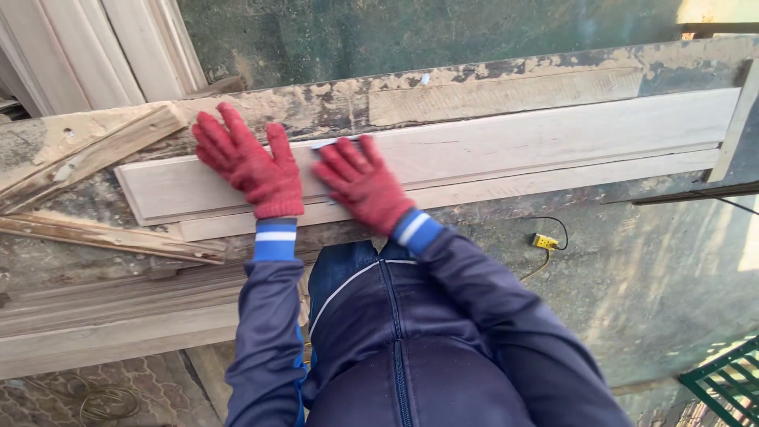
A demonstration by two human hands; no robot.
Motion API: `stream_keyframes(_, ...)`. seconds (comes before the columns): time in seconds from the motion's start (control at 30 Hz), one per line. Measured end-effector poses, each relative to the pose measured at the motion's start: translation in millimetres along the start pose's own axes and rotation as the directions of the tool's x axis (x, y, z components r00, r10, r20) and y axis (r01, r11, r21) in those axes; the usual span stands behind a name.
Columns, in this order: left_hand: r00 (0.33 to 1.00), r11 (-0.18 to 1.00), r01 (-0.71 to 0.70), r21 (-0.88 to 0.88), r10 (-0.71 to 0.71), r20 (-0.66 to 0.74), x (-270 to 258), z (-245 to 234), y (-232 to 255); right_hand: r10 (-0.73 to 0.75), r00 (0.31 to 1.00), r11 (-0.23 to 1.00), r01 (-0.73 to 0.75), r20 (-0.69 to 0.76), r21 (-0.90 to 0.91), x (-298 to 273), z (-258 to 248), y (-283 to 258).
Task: The recorder sands a wooden plank manually with a piece of sandpaper and then using an orbital power sander.
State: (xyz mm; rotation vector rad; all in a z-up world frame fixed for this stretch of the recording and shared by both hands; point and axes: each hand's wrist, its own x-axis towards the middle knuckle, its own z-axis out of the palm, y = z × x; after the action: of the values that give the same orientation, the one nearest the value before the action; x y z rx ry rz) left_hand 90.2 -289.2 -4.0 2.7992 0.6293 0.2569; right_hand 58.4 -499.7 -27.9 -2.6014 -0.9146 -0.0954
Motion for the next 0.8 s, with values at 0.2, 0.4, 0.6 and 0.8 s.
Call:
stream_keyframes(0.2, 0.999, 0.976, -0.022, 0.218, 0.013, 0.043, -7.9, 28.2, 27.9, 0.048, 0.995, 0.999, -0.047, 0.084, -0.007, -69.1, -60.0, 91.6)
stream_keyframes(0.4, 0.999, 0.981, 0.029, 0.192, -0.026, -0.019, -11.6, 27.6, 31.3, 0.232, 0.955, 0.945, -0.178, 0.182, -0.274, -180.7, -133.7, 206.9)
stream_keyframes(0.6, 0.995, 0.989, 0.057, 0.137, -0.045, -0.092, -15.7, 33.3, 25.0, 0.012, 0.994, 0.999, -0.008, 0.113, -0.033, -60.0, -79.2, 129.0)
stream_keyframes(0.8, 0.99, 0.996, 0.001, 0.089, 0.012, -0.143, -14.8, 37.1, 18.7, -0.062, 0.991, 0.998, 0.06, 0.115, 0.022, -26.7, -66.9, 108.4)
